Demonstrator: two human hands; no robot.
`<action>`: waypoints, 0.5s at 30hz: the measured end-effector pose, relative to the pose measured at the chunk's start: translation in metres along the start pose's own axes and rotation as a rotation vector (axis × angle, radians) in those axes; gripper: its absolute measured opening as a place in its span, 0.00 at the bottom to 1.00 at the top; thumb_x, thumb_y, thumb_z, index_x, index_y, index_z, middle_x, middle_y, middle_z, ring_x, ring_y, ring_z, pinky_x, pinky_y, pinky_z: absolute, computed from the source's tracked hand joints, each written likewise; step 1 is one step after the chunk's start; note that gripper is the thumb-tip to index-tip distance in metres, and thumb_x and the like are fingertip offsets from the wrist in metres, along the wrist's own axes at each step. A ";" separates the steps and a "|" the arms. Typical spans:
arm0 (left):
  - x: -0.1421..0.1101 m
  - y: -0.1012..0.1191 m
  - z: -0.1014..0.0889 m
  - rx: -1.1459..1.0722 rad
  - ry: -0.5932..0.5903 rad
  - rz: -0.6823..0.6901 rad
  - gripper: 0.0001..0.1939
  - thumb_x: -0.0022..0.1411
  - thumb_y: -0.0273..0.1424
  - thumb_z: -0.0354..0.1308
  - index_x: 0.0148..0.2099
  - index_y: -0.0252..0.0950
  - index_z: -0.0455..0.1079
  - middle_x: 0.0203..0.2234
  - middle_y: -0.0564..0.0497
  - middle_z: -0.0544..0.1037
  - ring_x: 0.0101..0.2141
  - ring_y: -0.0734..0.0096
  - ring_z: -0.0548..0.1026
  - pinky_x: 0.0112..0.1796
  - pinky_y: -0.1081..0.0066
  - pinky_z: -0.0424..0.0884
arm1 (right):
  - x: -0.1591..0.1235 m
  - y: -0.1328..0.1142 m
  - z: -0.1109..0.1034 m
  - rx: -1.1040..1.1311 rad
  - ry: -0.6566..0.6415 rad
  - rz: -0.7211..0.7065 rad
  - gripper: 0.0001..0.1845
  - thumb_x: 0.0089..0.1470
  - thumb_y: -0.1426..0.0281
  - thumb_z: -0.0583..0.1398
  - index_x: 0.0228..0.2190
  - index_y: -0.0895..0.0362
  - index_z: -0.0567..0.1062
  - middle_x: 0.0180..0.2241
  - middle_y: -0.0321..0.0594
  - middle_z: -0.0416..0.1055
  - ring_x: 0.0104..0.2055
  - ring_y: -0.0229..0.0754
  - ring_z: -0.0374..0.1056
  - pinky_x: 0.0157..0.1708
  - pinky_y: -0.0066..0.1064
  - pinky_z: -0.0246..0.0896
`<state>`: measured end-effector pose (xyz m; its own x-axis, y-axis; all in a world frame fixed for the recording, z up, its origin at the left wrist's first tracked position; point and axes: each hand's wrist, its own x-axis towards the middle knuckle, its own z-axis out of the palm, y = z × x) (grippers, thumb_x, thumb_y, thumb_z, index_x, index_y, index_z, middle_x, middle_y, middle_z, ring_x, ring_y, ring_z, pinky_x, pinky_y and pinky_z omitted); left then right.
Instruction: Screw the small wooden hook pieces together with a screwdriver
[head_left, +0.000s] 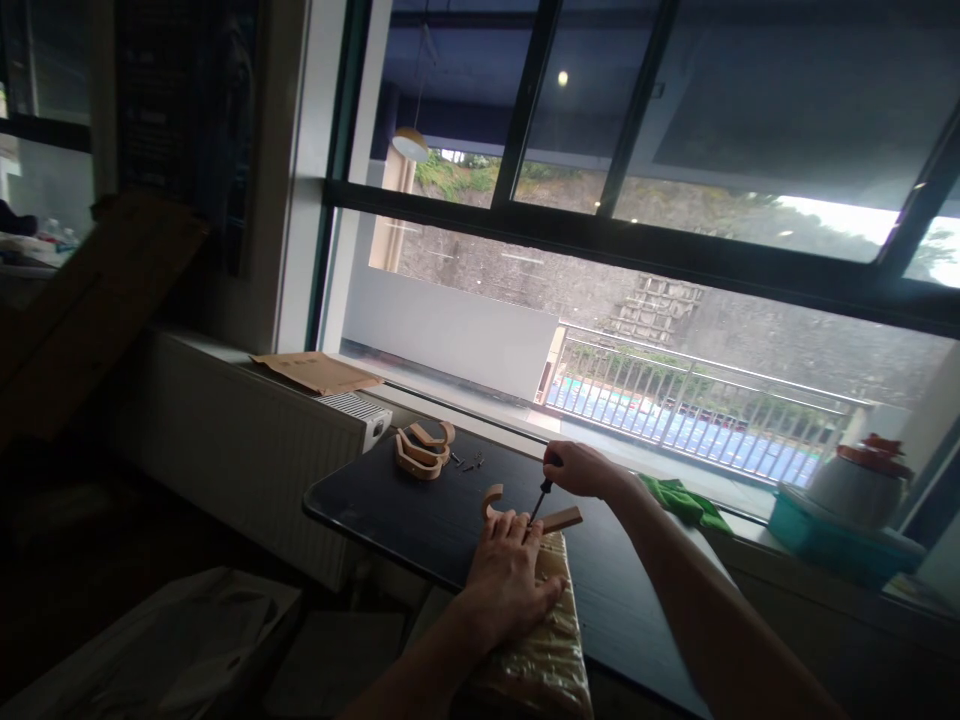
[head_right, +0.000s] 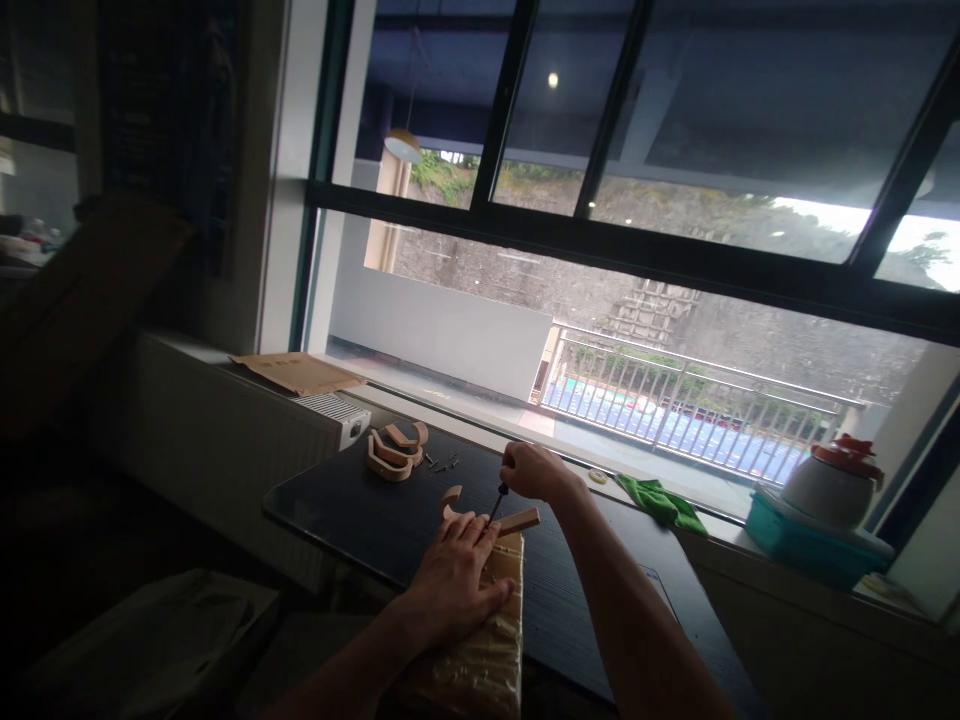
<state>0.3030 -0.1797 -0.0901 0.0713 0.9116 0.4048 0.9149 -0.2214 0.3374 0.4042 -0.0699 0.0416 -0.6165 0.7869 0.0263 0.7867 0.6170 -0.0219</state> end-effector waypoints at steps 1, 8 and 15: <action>0.000 0.000 0.000 0.000 -0.001 -0.001 0.37 0.60 0.52 0.45 0.62 0.32 0.57 0.58 0.40 0.62 0.58 0.50 0.55 0.59 0.55 0.44 | 0.000 0.001 0.001 0.008 -0.002 -0.005 0.14 0.59 0.64 0.56 0.44 0.59 0.70 0.42 0.41 0.70 0.40 0.41 0.69 0.39 0.38 0.67; 0.001 0.001 0.002 0.002 -0.012 -0.015 0.37 0.59 0.52 0.45 0.62 0.32 0.57 0.59 0.40 0.61 0.59 0.50 0.54 0.59 0.55 0.44 | 0.000 0.004 0.011 0.020 0.041 0.030 0.15 0.59 0.63 0.56 0.45 0.59 0.70 0.43 0.42 0.70 0.40 0.41 0.69 0.39 0.39 0.67; 0.001 0.000 0.002 0.007 0.012 0.002 0.37 0.60 0.53 0.45 0.62 0.32 0.57 0.58 0.40 0.62 0.58 0.51 0.56 0.58 0.55 0.45 | -0.003 0.003 -0.001 0.023 0.010 -0.039 0.14 0.59 0.64 0.56 0.43 0.59 0.71 0.41 0.41 0.71 0.39 0.40 0.69 0.39 0.38 0.67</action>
<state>0.3033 -0.1783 -0.0912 0.0685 0.9069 0.4158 0.9175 -0.2210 0.3307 0.4082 -0.0705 0.0422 -0.6465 0.7620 0.0376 0.7608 0.6476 -0.0435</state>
